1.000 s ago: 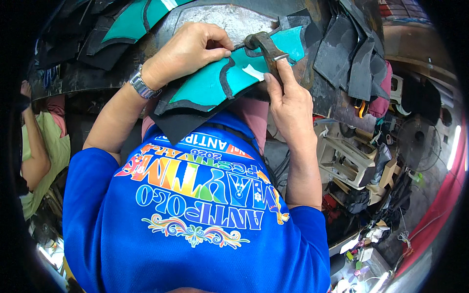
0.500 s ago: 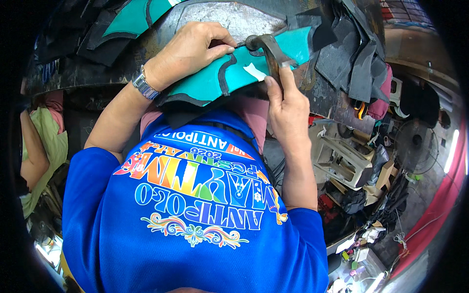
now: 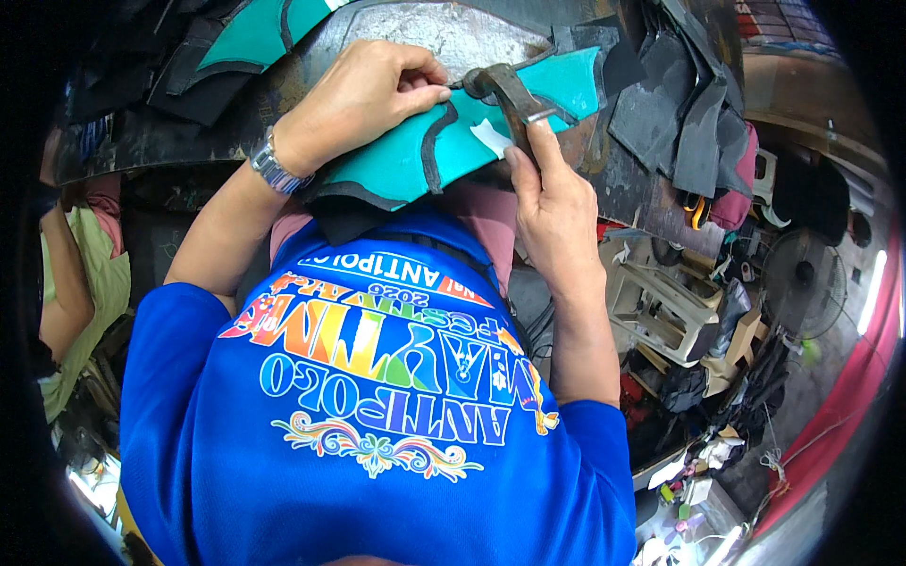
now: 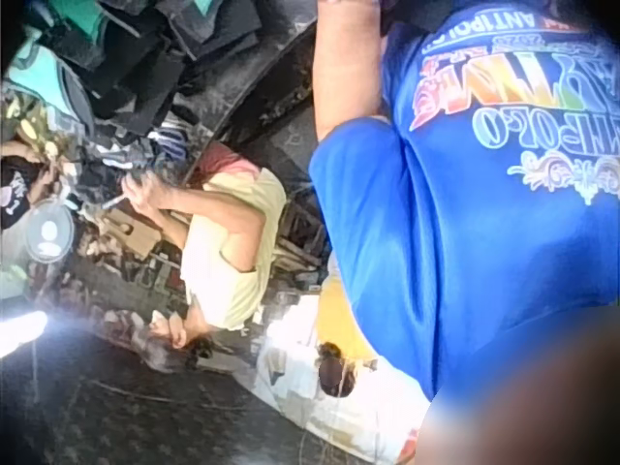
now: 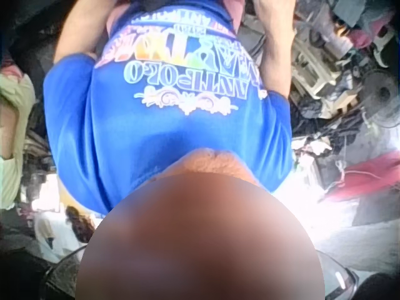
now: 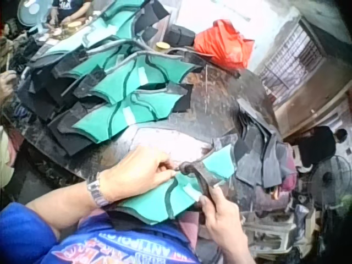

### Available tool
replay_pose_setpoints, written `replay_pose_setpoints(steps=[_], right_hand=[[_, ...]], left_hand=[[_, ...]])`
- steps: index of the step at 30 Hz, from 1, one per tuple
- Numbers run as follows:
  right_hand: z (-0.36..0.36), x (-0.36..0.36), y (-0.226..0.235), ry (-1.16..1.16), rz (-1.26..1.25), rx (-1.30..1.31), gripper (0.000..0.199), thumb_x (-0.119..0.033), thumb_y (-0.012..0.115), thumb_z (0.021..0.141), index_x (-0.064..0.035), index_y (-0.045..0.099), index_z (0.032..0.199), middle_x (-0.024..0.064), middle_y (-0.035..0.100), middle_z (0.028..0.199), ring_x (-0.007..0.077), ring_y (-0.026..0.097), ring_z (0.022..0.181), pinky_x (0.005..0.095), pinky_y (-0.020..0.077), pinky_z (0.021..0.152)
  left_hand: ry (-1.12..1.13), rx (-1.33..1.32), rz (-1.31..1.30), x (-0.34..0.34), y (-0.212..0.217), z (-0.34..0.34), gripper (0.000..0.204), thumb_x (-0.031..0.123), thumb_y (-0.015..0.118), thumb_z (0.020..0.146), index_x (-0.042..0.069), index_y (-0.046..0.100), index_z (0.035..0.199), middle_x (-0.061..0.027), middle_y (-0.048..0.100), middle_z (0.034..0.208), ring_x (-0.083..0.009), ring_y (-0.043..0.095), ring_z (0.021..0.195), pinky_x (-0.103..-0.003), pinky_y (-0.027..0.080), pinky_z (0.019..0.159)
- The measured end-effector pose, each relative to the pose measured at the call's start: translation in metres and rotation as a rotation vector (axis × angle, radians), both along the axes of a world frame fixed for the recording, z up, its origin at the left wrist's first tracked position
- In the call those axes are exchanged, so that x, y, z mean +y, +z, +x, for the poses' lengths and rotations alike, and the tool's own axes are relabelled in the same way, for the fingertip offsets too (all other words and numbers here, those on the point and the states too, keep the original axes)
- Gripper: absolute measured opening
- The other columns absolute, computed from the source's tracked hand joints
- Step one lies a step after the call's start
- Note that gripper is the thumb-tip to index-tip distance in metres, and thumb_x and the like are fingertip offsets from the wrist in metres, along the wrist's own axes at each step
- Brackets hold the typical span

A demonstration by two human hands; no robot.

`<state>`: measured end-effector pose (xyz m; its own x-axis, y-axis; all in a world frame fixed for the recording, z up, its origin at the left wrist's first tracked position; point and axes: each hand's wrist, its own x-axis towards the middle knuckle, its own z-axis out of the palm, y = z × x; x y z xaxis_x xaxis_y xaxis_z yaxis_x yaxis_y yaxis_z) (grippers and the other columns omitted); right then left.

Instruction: The person repeatedly rubs the edges of green and black shoe parts with a small tool on a workbench. They handle multiple parts one at a time, turning them over and rubbing different edges before placing them back on the table.

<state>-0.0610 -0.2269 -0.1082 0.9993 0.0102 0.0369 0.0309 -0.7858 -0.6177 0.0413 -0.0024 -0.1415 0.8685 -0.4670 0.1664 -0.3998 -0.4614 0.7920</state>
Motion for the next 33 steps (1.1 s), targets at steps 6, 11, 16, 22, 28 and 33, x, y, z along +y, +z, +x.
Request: replay_pose_setpoints(steps=[6,11,16,22,28,33], right_hand=[[-0.001,-0.001,0.002,0.003,-0.01,-0.01,0.04,-0.02,0.063,0.098,-0.0059,0.058,0.135,0.0242,0.072,0.095,0.0394,0.072,0.088,0.0439,0.0551,0.074],[-0.002,0.002,0.001,0.021,-0.026,-0.014,0.041,-0.021,0.063,0.099,-0.0089,0.058,0.137,0.0243,0.072,0.097,0.0398,0.072,0.089,0.0445,0.055,0.075],[0.0,0.003,0.005,0.02,-0.06,0.0,0.041,-0.02,0.064,0.098,-0.0073,0.058,0.136,0.0246,0.072,0.1,0.0357,0.073,0.091,0.0422,0.055,0.075],[-0.005,0.002,0.021,-0.095,0.211,-0.026,0.044,-0.013,0.066,0.098,-0.0027,0.056,0.14,0.0094,0.073,0.09,0.0122,0.066,0.077,0.0298,0.0529,0.069],[-0.004,0.013,0.012,0.02,0.017,0.102,0.045,-0.018,0.058,0.104,-0.0037,0.051,0.145,0.0125,0.068,0.124,0.0183,0.065,0.095,0.0296,0.0518,0.087],[-0.003,0.011,0.029,0.0,0.182,0.011,0.047,-0.012,0.059,0.102,-0.0051,0.049,0.147,0.0037,0.058,0.083,0.0063,0.052,0.07,0.0228,0.041,0.061]], left_hand=[[0.011,0.137,-0.062,0.011,0.001,-0.009,0.02,0.014,0.075,0.085,0.0,0.074,0.1,-0.0138,0.072,0.083,-0.0189,0.07,0.074,-0.03,0.055,0.07],[0.003,-0.177,-0.005,0.006,-0.007,-0.015,0.011,0.01,0.073,0.081,0.004,0.072,0.091,-0.0105,0.069,0.083,-0.0247,0.07,0.074,-0.035,0.055,0.068],[-0.008,-0.301,0.044,0.003,-0.006,-0.016,0.009,0.011,0.071,0.08,0.006,0.067,0.086,-0.0089,0.067,0.083,-0.0289,0.069,0.078,-0.039,0.054,0.069],[0.01,-0.305,0.053,0.001,-0.007,-0.017,0.01,0.013,0.071,0.079,0.007,0.066,0.085,-0.0083,0.066,0.083,-0.0308,0.068,0.08,-0.042,0.053,0.069],[0.005,-0.279,0.05,0.001,-0.007,-0.017,0.009,0.014,0.071,0.08,0.007,0.066,0.085,-0.0087,0.066,0.083,-0.0308,0.068,0.08,-0.042,0.053,0.069],[0.016,-0.288,0.052,0.001,-0.007,-0.017,0.009,0.014,0.071,0.08,0.007,0.066,0.085,-0.0084,0.067,0.085,-0.0297,0.068,0.079,-0.041,0.053,0.069]])
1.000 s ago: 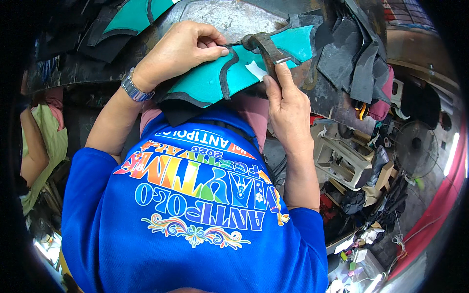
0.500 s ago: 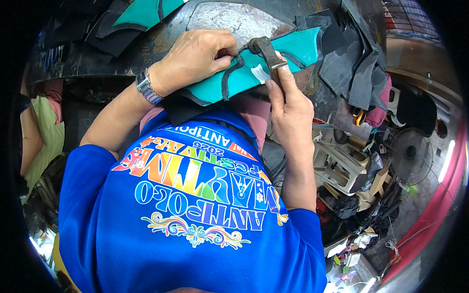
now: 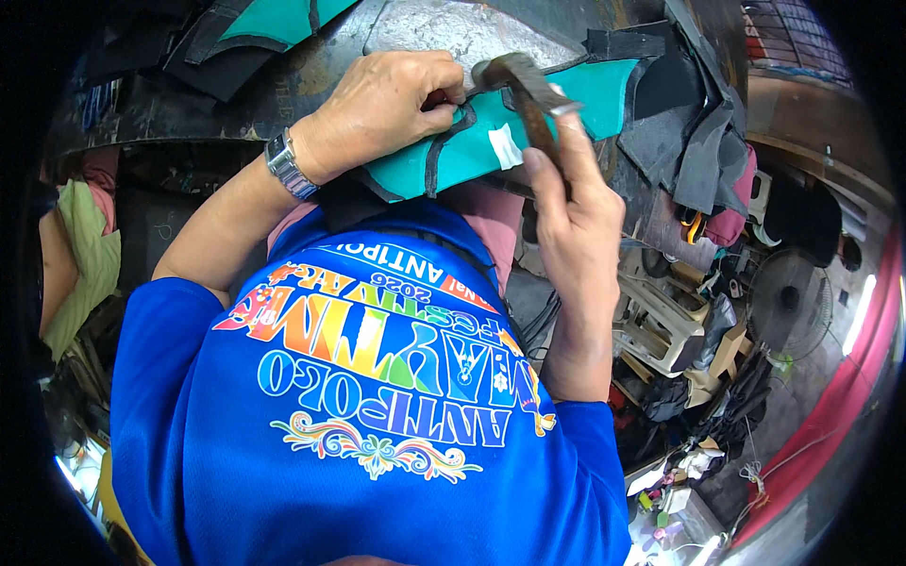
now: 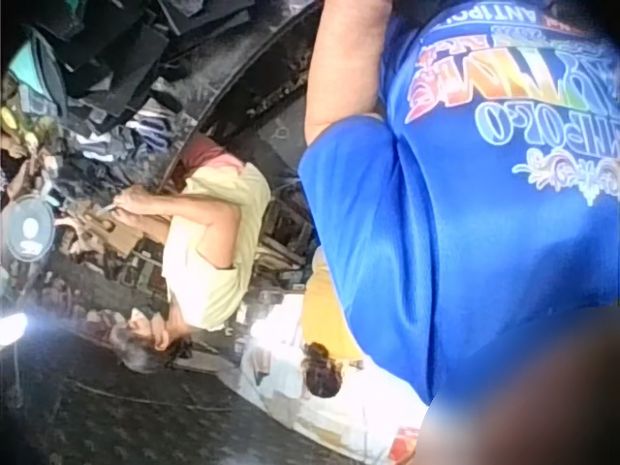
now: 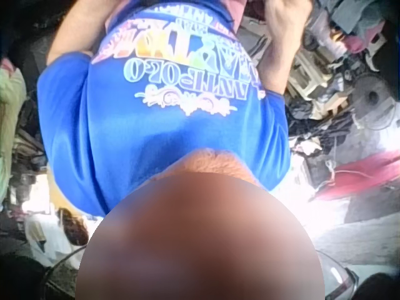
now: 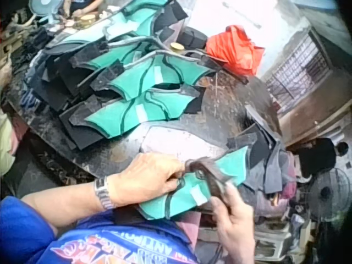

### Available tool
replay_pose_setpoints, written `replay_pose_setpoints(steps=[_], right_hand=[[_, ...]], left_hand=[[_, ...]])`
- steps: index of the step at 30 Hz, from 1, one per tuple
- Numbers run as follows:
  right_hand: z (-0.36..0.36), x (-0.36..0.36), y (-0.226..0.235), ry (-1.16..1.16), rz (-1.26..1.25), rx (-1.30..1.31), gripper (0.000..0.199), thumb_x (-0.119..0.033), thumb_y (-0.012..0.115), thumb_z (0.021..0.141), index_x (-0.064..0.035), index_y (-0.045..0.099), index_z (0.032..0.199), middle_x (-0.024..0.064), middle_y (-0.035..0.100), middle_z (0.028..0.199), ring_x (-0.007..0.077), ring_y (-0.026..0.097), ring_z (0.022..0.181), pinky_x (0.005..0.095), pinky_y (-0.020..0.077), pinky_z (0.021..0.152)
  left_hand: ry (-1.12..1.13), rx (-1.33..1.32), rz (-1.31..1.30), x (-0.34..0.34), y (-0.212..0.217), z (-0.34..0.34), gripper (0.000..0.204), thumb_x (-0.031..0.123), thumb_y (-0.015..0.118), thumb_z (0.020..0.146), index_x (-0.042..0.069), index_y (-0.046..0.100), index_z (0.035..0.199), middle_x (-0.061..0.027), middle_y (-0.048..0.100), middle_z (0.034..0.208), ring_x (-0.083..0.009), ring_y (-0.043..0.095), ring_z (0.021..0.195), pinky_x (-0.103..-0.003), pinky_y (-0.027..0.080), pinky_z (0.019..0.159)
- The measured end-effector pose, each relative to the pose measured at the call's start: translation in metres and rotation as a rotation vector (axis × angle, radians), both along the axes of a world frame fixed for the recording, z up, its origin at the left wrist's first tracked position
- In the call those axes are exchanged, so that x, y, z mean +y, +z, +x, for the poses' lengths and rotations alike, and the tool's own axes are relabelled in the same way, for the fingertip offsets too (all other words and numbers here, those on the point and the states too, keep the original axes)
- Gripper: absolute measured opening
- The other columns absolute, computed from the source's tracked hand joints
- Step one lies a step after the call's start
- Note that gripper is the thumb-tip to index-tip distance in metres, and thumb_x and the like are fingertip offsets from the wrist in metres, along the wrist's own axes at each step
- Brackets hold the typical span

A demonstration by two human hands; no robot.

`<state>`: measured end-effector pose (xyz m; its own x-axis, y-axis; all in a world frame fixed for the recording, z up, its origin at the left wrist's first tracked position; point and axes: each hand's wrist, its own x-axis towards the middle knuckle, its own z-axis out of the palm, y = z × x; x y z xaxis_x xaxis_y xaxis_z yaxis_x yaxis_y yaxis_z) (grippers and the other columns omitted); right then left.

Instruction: The person repeatedly rubs the edges of green and black shoe parts with a small tool on a workbench. They handle multiple parts one at a time, turning them over and rubbing different edges before placing them back on the table.

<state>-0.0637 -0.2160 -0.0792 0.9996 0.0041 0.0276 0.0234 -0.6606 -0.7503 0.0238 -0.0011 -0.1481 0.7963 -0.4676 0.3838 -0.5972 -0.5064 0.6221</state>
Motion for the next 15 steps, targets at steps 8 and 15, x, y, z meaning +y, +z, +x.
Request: replay_pose_setpoints(steps=[8,15], right_hand=[[-0.003,0.009,-0.017,0.002,-0.211,0.148,0.045,-0.019,0.06,0.102,-0.0083,0.051,0.145,0.0153,0.072,0.109,0.0135,0.064,0.094,0.0308,0.0512,0.085],[-0.004,0.001,-0.025,-0.023,-0.127,0.151,0.042,-0.019,0.062,0.1,-0.0063,0.055,0.14,0.0155,0.072,0.101,0.0206,0.066,0.089,0.0326,0.0523,0.079]], left_hand=[[0.067,0.01,-0.032,0.0,0.002,-0.002,0.011,0.016,0.073,0.081,0.007,0.069,0.085,-0.008,0.068,0.083,-0.028,0.07,0.077,-0.039,0.055,0.067],[0.092,0.211,0.053,0.015,0.007,-0.011,0.018,0.019,0.075,0.082,0.008,0.076,0.097,-0.0086,0.073,0.087,-0.0217,0.072,0.075,-0.034,0.056,0.069]])
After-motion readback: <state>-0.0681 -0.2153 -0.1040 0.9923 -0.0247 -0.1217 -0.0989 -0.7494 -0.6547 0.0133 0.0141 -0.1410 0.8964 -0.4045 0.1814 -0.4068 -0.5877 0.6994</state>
